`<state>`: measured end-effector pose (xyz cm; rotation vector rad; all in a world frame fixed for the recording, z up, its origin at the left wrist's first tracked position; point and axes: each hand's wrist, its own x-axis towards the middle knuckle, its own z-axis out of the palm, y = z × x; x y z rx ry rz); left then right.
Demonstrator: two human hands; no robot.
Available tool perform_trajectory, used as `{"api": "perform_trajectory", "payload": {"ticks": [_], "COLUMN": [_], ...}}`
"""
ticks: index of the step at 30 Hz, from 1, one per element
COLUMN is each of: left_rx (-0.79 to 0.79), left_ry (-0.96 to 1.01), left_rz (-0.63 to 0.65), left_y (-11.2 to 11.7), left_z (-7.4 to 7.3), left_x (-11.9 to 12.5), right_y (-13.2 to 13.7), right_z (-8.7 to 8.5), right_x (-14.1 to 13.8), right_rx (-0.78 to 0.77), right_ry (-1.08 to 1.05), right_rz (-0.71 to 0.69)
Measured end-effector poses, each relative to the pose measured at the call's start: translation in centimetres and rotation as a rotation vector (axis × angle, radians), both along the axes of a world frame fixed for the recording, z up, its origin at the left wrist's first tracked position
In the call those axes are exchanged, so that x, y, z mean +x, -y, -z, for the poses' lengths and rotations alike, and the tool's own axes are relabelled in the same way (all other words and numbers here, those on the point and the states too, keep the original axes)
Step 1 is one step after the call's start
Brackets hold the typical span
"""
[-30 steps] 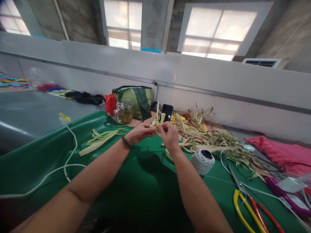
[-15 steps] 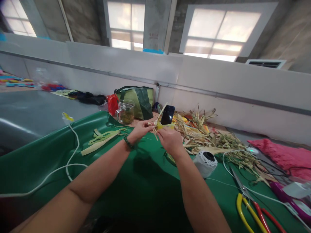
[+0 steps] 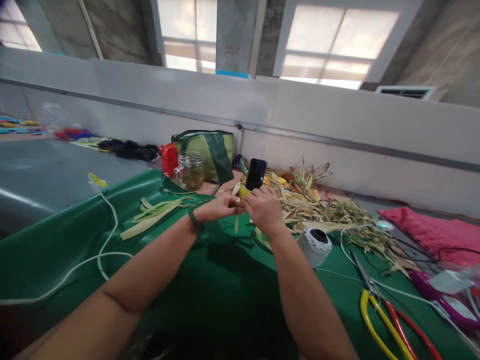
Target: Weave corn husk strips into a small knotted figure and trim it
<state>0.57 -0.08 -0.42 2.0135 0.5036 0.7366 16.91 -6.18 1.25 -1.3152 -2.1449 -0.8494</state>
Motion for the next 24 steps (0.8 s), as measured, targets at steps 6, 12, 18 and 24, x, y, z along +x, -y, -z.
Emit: {"api": "perform_trajectory", "payload": {"ticks": [6, 12, 18, 24], "left_rx": [-0.087, -0.305, -0.382, -0.422], "left_ry": [0.153, 0.266, 0.207, 0.366], "left_rz": [-0.195, -0.254, -0.190, -0.219], "left_y": [-1.1, -1.1, -1.1, -0.9], "left_z": [0.2, 0.1, 0.2, -0.1], "left_x": [-0.1, -0.2, -0.1, -0.2], "right_y": [0.9, -0.3, -1.0, 0.3], "right_z": [-0.4, 0.3, 0.3, -0.4], "right_x": [0.0, 0.4, -0.5, -0.9], "right_rx": [0.342, -0.005, -0.236, -0.313], "right_ry": [-0.237, -0.592, -1.166, -0.968], "right_rz": [-0.006, 0.100, -0.258, -0.381]}}
